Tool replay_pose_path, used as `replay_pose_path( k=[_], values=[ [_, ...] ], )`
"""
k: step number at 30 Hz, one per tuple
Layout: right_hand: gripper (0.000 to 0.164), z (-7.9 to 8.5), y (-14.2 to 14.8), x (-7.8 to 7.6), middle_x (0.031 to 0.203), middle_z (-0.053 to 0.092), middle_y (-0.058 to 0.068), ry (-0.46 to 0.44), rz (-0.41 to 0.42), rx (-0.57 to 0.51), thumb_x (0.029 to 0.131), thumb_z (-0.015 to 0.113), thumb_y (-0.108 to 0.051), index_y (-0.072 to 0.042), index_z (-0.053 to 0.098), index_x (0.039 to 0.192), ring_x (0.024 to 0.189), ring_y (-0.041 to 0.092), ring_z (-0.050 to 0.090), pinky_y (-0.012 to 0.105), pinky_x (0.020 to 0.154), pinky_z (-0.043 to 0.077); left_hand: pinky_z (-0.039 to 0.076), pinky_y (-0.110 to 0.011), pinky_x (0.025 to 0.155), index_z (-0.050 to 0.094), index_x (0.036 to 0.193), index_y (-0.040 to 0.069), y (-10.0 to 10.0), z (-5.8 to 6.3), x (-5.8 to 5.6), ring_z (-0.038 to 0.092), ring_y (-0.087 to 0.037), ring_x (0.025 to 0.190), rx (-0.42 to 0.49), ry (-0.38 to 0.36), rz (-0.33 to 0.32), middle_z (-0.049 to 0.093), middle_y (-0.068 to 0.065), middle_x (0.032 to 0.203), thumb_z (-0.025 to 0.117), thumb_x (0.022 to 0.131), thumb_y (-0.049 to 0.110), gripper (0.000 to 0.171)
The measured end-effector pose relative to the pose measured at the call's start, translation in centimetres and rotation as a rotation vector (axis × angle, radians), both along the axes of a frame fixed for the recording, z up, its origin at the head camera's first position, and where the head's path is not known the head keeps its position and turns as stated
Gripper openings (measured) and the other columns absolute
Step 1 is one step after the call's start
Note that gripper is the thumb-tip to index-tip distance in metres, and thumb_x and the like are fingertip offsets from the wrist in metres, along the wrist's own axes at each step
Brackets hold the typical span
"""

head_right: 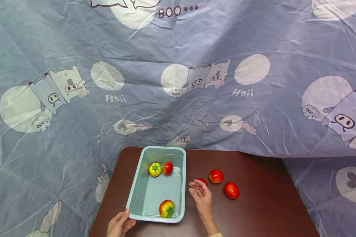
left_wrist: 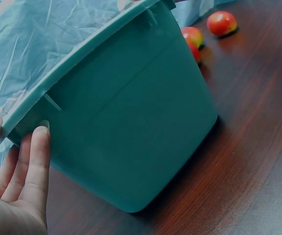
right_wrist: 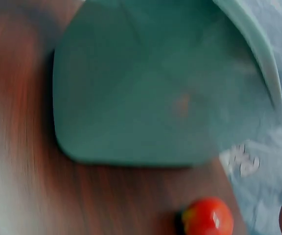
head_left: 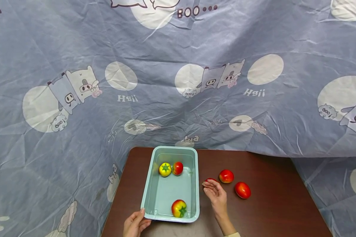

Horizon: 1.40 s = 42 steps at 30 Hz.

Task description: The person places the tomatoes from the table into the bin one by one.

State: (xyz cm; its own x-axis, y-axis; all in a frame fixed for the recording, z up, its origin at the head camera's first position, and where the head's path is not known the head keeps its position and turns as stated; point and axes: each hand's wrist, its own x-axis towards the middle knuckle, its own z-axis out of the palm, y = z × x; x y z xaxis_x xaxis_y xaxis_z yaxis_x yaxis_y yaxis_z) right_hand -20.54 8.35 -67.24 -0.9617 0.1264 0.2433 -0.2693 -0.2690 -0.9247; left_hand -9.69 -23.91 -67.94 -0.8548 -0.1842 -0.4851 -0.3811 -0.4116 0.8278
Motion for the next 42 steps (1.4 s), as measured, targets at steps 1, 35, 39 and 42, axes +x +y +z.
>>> replay_pose_path(
  k=[1, 35, 39, 42],
  values=[
    [0.038, -0.3, 0.6, -0.1, 0.104, 0.068, 0.026, -0.012, -0.023, -0.010, 0.083, 0.065, 0.015, 0.023, 0.049, 0.117, 0.094, 0.021, 0.071, 0.021, 0.082, 0.059, 0.062, -0.026, 0.069, 0.060, 0.085, 0.011, 0.0, 0.0, 0.0, 0.070, -0.011, 0.066, 0.000, 0.000, 0.003, 0.069, 0.001, 0.073, 0.062, 0.096, 0.027, 0.020],
    [0.062, -7.6, 15.4, -3.4, 0.137, 0.049, 0.032, -0.585, -0.509, 0.746, 0.087, 0.072, -0.019, 0.003, 0.044, 0.138, 0.126, 0.047, 0.046, 0.058, 0.105, 0.036, 0.062, -0.025, 0.068, 0.061, 0.079, 0.015, -0.2, -0.7, 0.0, 0.069, -0.010, 0.065, 0.022, 0.046, 0.005, 0.068, 0.004, 0.073, 0.064, 0.095, 0.021, 0.017],
    [0.073, -8.2, 15.4, -3.5, 0.140, 0.043, 0.035, -0.608, -0.438, 0.826, 0.084, 0.074, -0.022, 0.004, 0.037, 0.141, 0.129, 0.050, 0.040, 0.060, 0.109, 0.031, 0.062, -0.025, 0.068, 0.062, 0.080, 0.014, -0.2, -0.7, -0.1, 0.069, -0.010, 0.065, 0.016, 0.047, 0.017, 0.068, 0.004, 0.073, 0.064, 0.095, 0.021, 0.017],
    [0.079, -8.6, 15.4, -3.5, 0.142, 0.038, 0.037, -0.631, -0.399, 0.855, 0.083, 0.074, -0.024, 0.005, 0.032, 0.143, 0.131, 0.052, 0.035, 0.063, 0.111, 0.028, 0.062, -0.025, 0.067, 0.062, 0.081, 0.014, -0.3, -0.6, -0.2, 0.069, -0.010, 0.066, 0.015, 0.056, 0.027, 0.069, 0.004, 0.073, 0.065, 0.094, 0.020, 0.015]
  ],
)
